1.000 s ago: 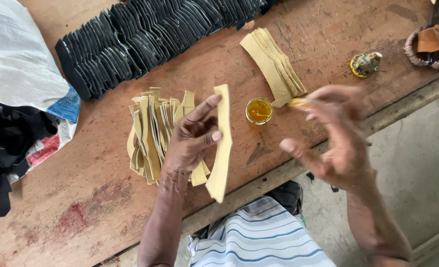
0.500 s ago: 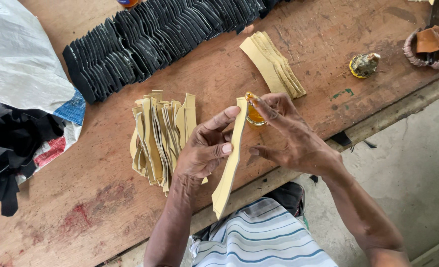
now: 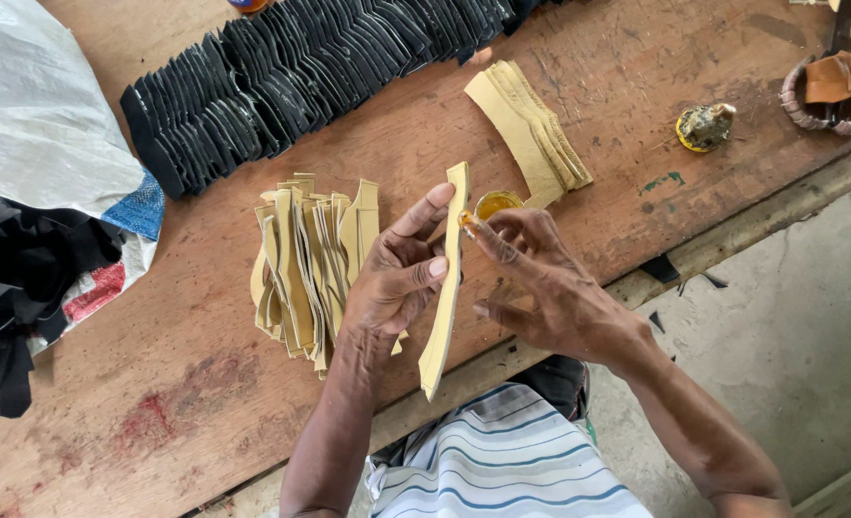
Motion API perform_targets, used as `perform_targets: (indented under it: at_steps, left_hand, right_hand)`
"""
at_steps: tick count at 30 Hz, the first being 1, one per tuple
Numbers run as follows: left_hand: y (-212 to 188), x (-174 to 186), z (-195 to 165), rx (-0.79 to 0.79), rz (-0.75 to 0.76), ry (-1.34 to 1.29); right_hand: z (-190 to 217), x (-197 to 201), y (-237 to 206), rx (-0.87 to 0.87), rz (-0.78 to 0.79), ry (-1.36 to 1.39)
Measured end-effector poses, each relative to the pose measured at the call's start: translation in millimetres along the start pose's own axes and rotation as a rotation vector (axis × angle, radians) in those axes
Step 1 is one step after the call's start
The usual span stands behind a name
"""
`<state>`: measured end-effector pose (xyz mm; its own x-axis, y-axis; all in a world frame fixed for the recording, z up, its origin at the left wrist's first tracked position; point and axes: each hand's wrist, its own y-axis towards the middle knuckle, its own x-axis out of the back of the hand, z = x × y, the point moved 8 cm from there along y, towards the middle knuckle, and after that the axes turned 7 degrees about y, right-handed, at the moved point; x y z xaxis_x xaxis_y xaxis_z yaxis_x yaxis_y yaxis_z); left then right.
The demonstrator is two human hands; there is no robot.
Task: The person applies a yellow adhesive to the edges of light-colored leather strips using a small brush and places them on a wooden table. The person also handles a stack of black leather pieces and a small glass jar containing the adhesive.
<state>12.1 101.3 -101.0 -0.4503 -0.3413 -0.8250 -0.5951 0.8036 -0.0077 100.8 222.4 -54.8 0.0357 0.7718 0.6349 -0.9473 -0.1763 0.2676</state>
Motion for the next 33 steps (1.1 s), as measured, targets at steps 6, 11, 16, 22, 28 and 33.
perform_targets:
  at_steps: [6, 11, 16, 22, 28, 33]
  left_hand:
    - [6.2, 6.9, -2.3, -0.023, -0.039, 0.009]
    - [6.4, 5.1, -4.8, -0.052, -0.027, 0.009]
    - [7.4, 6.6, -2.2, -0.041, -0.032, 0.042]
    - [4.8, 4.2, 1.6, 0.004, 0.002, 0.0]
    - [0.7, -3.2, 1.2, -0.008, 0.006, 0.012]
    - [0.2, -9.1, 5.6, 0.043, 0.022, 0.028]
  right_hand:
    - [13.1, -5.8, -8.9, 0.08, -0.03, -0.024]
    - [18.9, 3.1, -10.6, 0.117, -0.133, -0.172]
    - [22.9, 1.2, -6.2, 0.128, -0.113, -0.106]
    - [21.1, 3.9, -3.5, 0.172, -0.119, -0.17]
    - [6.5, 5.6, -4.3, 0.162, -0.23, -0.36]
    - [-9.8, 3.9, 4.8, 0.072, -0.177, -0.292]
